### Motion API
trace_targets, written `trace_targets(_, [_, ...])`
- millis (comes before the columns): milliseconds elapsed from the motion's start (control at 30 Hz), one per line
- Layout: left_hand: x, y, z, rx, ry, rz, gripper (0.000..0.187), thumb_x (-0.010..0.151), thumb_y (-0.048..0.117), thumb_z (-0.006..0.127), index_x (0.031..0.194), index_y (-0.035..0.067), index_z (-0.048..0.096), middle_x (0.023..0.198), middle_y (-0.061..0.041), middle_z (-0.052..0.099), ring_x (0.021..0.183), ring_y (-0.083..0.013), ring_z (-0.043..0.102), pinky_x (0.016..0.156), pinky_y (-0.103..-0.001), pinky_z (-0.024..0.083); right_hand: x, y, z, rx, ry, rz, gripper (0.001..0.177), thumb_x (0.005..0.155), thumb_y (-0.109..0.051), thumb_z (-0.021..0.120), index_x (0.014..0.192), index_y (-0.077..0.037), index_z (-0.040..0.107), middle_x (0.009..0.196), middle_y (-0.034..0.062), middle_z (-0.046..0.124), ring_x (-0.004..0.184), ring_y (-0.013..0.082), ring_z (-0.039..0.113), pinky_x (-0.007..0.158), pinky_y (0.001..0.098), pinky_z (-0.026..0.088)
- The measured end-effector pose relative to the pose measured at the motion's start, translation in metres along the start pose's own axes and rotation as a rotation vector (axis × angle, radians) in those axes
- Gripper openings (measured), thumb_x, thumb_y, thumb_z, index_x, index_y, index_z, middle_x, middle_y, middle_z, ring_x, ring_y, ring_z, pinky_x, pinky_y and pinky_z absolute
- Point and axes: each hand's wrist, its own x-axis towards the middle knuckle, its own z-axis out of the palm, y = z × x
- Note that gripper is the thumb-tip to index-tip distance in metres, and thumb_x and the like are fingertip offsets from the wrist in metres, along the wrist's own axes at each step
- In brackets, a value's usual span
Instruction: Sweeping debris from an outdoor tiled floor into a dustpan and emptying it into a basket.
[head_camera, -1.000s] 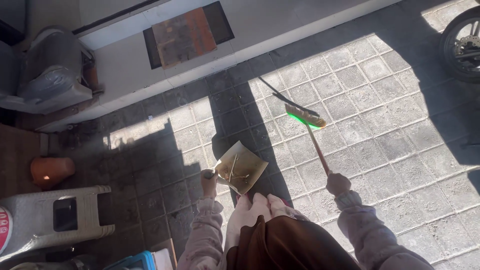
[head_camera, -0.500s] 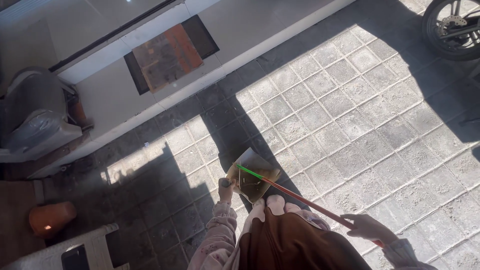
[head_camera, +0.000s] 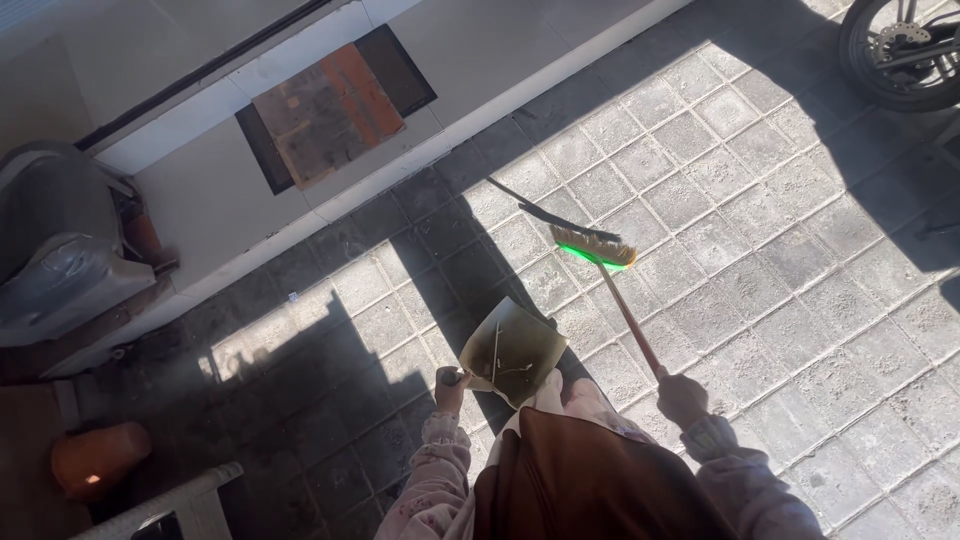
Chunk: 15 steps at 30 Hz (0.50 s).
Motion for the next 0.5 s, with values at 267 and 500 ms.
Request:
trace_targets(267, [-0.007, -0.008, -0.019, -0.030, -0.093, 0.024, 0.044, 0.077, 0.015, 0.089, 0.108, 0.008, 0.059, 0.096, -0.007, 0.065, 0.086, -0.0160, 0.062, 0.077, -0.033, 0.054, -0.035, -0.050, -0.001, 0.035, -0.128, -0.172, 0.030, 0.095, -0.019, 0.054, 0.123, -0.012, 0.063, 0.095, 0.0116, 0.077, 0.093, 0.0309, 0.076, 0.079, 0.0463, 0.060])
trace_targets(500, [0.004, -0.012, -0.013, 0.013, -0.132, 0.061, 0.041, 0.076, 0.020, 0.089, 0.105, 0.009, 0.062, 0.094, -0.006, 0.067, 0.085, -0.0171, 0.064, 0.076, -0.033, 0.055, -0.085, -0.041, -0.026, 0.294, -0.279, -0.329, 0.042, 0.091, -0.044, 0.069, 0.127, -0.022, 0.066, 0.105, 0.0137, 0.076, 0.102, 0.0333, 0.072, 0.091, 0.0453, 0.056])
